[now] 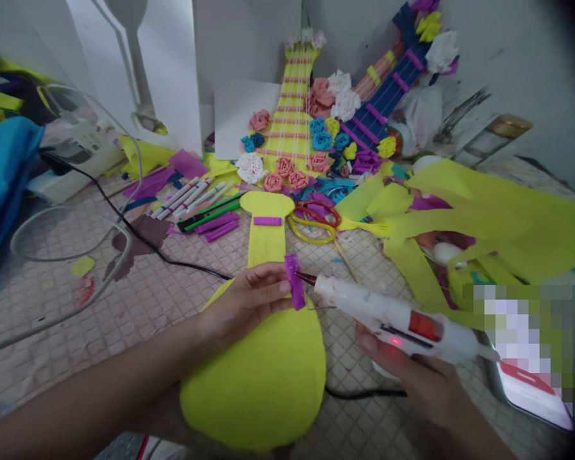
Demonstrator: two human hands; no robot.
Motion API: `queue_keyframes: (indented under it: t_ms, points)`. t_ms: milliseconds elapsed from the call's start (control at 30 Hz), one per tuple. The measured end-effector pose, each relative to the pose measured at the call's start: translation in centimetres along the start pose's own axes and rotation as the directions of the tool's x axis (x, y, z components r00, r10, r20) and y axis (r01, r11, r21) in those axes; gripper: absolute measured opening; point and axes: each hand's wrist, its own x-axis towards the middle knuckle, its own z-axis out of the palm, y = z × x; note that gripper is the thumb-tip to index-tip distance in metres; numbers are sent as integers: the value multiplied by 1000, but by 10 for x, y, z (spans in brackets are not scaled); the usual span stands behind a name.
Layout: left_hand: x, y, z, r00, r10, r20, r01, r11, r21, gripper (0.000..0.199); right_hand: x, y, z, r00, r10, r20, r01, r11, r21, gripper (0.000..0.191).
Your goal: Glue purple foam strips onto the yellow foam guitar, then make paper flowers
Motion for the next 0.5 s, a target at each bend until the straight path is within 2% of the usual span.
queue_keyframes:
  t_ms: [200, 333, 500]
  points:
    - [1, 0, -1, 1000, 4, 6, -4, 1000, 15, 16, -1, -1, 0, 999, 22, -31, -22, 1000, -1, 18]
    - [1, 1, 0, 1000, 12, 2, -12, 1000, -2, 15, -1, -1, 0, 999, 43, 2, -44, 999, 13, 22]
    - [2, 2, -2, 1000, 21, -7, -21, 1000, -4, 16, -3, 2, 2, 997, 74, -39, -73, 997, 10, 24]
